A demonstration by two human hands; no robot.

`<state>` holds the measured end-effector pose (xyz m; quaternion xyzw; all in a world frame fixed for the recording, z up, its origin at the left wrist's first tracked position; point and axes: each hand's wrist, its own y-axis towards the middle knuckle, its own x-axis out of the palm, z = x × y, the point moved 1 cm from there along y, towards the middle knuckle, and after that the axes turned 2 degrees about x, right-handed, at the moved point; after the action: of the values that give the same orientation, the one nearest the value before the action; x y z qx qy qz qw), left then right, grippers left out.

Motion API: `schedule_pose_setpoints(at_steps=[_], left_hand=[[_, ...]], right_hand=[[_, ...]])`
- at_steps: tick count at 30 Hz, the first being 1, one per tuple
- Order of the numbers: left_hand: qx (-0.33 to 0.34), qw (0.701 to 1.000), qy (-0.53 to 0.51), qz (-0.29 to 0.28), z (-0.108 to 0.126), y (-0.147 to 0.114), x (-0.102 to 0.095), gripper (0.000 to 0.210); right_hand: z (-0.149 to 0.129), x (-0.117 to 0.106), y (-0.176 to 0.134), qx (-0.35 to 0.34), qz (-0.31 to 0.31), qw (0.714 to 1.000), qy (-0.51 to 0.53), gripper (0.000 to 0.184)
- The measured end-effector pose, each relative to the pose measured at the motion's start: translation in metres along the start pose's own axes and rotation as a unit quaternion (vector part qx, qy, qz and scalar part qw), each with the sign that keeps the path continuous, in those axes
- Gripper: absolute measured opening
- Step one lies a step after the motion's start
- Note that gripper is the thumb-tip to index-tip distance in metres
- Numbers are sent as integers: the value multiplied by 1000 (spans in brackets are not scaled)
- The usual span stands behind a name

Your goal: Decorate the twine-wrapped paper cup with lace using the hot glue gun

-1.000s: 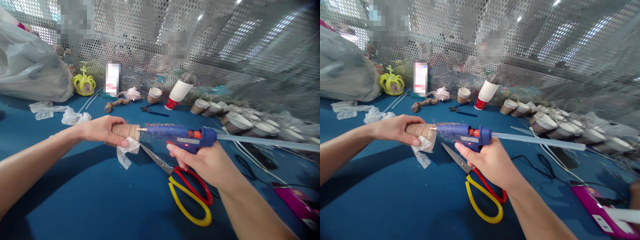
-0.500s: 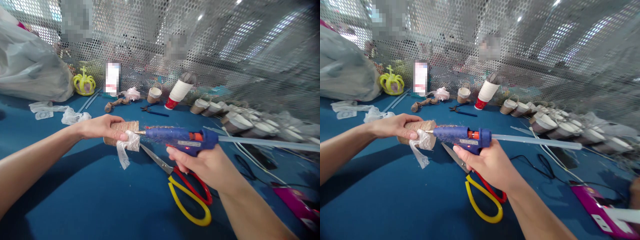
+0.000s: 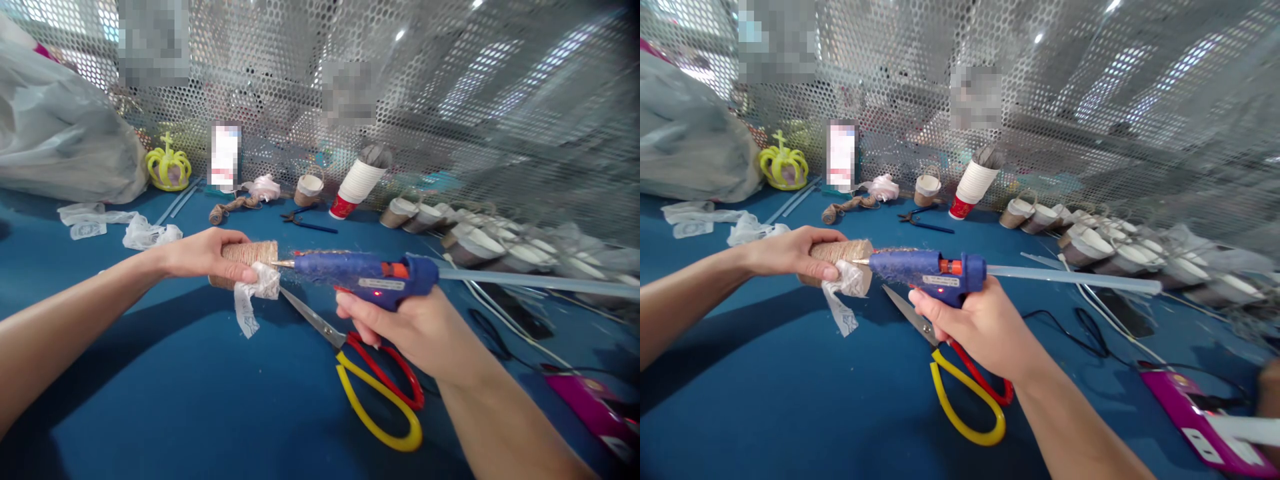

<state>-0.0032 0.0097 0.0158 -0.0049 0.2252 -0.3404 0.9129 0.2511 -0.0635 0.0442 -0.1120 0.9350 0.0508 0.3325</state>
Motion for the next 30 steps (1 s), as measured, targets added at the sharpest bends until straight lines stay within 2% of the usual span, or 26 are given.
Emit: schedule_pose_setpoints(at_steps=[5,10,15,20,24,30], left_hand=[[3,1000,10,0,3,-1,1,54],[15,1000,15,-9,6,-3,7,51],[10,1000,24,-5,7,-3,9,56],[42,992,110,38,4,-2,6,59],[64,977,190,75,9,-4,7,62],[88,959,251,100,13,-6,9,66]], right_hand=[[1,1,0,8,-14,1000,9,29],[-1,0,2,9,-1,1000,-6,38],[-3,0,3,17,12,999,-28,43],[-1,0,1,13,-15,1000,-13,42],[-2,-2,1,8,3,999,-37,43],[-1,-5,2,6,17,997,-70,47]])
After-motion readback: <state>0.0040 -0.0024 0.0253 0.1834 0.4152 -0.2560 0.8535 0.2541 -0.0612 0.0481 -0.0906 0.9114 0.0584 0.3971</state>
